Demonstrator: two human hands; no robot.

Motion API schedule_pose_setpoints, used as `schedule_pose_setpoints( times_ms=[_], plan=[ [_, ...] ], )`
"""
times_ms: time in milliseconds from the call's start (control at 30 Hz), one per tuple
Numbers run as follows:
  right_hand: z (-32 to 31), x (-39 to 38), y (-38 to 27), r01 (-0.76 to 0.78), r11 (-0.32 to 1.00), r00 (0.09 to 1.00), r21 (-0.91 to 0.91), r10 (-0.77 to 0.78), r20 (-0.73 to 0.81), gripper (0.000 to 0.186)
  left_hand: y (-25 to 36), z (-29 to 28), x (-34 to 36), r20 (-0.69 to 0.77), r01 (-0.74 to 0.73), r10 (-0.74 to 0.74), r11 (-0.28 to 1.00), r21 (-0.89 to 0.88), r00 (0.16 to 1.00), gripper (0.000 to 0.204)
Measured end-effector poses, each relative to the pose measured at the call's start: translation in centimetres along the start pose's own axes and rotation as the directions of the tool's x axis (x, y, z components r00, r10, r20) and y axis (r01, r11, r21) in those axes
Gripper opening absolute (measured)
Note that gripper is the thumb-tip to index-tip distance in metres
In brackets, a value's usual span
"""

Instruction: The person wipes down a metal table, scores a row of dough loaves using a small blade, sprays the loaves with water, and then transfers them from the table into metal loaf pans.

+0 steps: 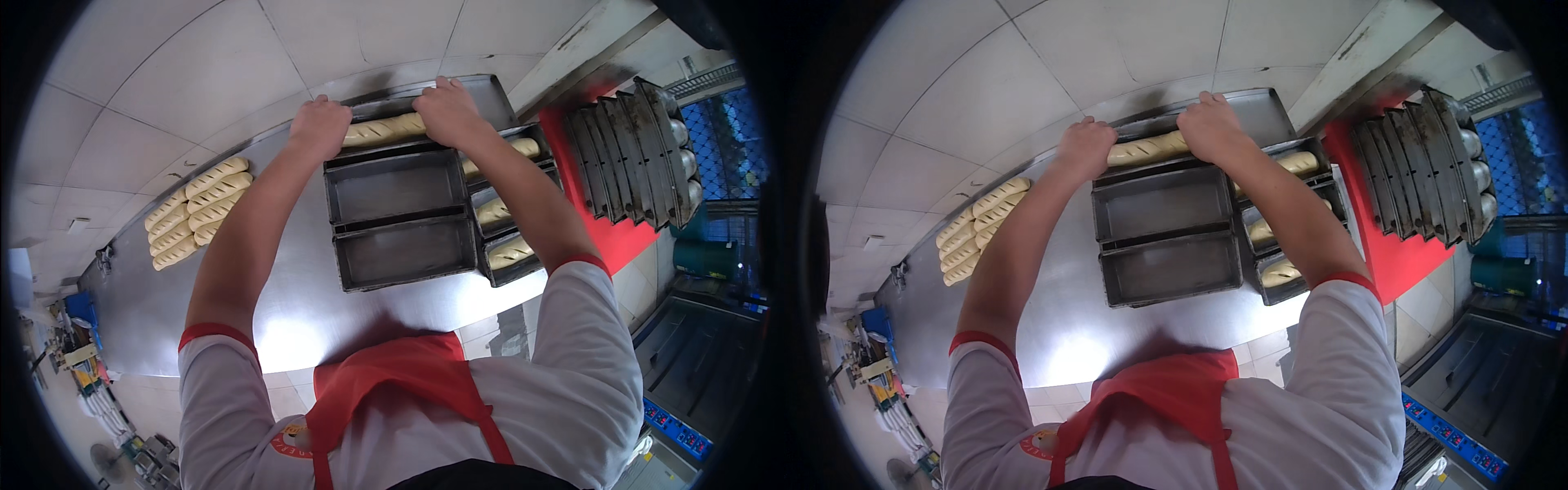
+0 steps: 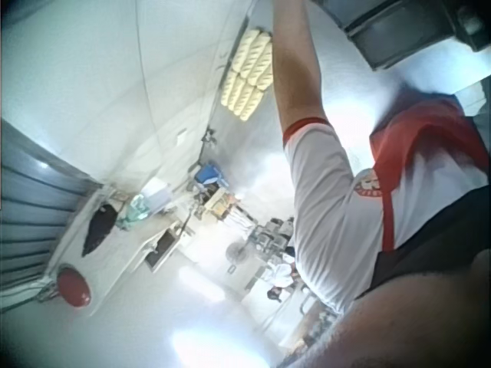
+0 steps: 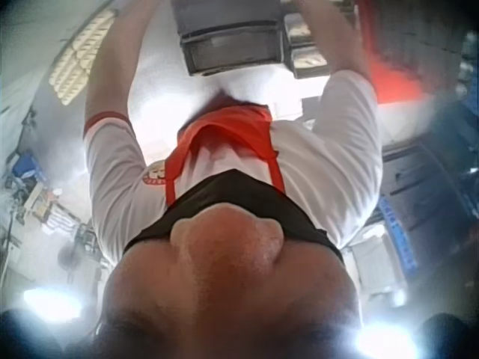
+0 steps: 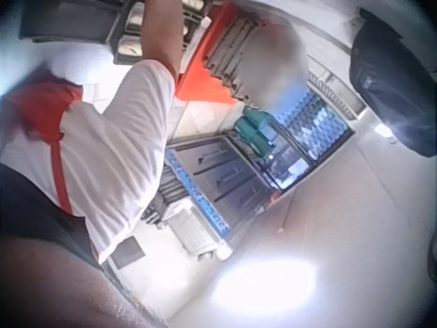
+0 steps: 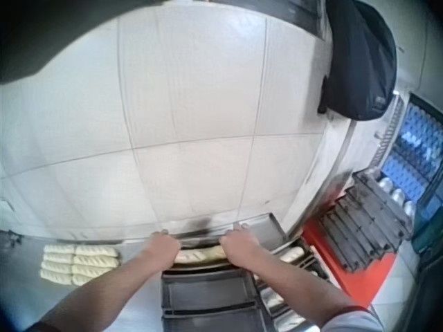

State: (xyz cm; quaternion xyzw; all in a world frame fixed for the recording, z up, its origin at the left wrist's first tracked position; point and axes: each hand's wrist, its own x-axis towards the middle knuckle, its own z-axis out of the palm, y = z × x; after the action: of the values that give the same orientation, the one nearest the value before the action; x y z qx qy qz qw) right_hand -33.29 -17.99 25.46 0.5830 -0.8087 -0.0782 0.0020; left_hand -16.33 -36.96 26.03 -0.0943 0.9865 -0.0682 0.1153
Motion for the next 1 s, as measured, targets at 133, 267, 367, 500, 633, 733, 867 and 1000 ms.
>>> schedule_pose_setpoints(
  times_ms=[133, 267, 367, 500, 633, 733, 867, 1000],
  plan=[
    [0.4, 2.2, -0.3, 0.049, 0.998, 0.994, -0.046, -0.044, 0.095, 0.015, -0.1, 1.3, 0.8, 0.024, 0.017, -0.017, 1.000, 0.019, 1.000, 0.016],
    [1.6, 3.9, -1.6, 0.067, 0.982, 0.990, -0.178, -0.044, 0.131, 0.019, -0.9, 3.2, -1.1, -0.170, 0.030, -0.047, 0.994, -0.100, 0.984, 0.028],
    [-5.8, 0.4, -5.2, -0.021, 0.998, 0.997, -0.062, 0.026, 0.079, 0.032, -3.2, 2.2, -9.0, -0.549, -0.021, -0.241, 0.904, -0.427, 0.800, 0.044],
    [-6.0, -2.5, -16.2, 0.149, 0.548, 0.962, 0.823, 0.112, -0.248, 0.035, -8.0, 11.2, -22.8, -0.215, 0.031, -0.881, 0.251, -0.967, 0.422, 0.042],
    [-1.1, 0.7, -33.2, 0.010, 0.389, 1.000, 0.921, 0.001, -0.011, 0.047, -14.5, 25.0, -31.9, 0.399, 0.053, -0.917, -0.398, -0.916, 0.019, 0.048],
    [7.1, 5.8, -41.4, -0.315, 0.382, 0.944, 0.869, 0.226, 0.242, 0.066, -17.0, 28.8, -30.7, 0.548, 0.016, -0.836, -0.548, -0.836, 0.026, 0.052],
    [9.2, 8.6, -47.4, -0.362, -0.035, 0.829, 0.931, 0.445, 0.339, 0.076, -16.1, 30.0, -26.1, 0.393, 0.050, -0.885, -0.417, -0.908, -0.248, 0.053],
    [8.1, 8.6, -47.7, -0.391, 0.176, 0.874, 0.903, 0.377, 0.305, 0.072, -16.2, 29.7, -27.0, 0.144, 0.161, -0.987, -0.154, -0.975, -0.075, 0.048]
  ],
)
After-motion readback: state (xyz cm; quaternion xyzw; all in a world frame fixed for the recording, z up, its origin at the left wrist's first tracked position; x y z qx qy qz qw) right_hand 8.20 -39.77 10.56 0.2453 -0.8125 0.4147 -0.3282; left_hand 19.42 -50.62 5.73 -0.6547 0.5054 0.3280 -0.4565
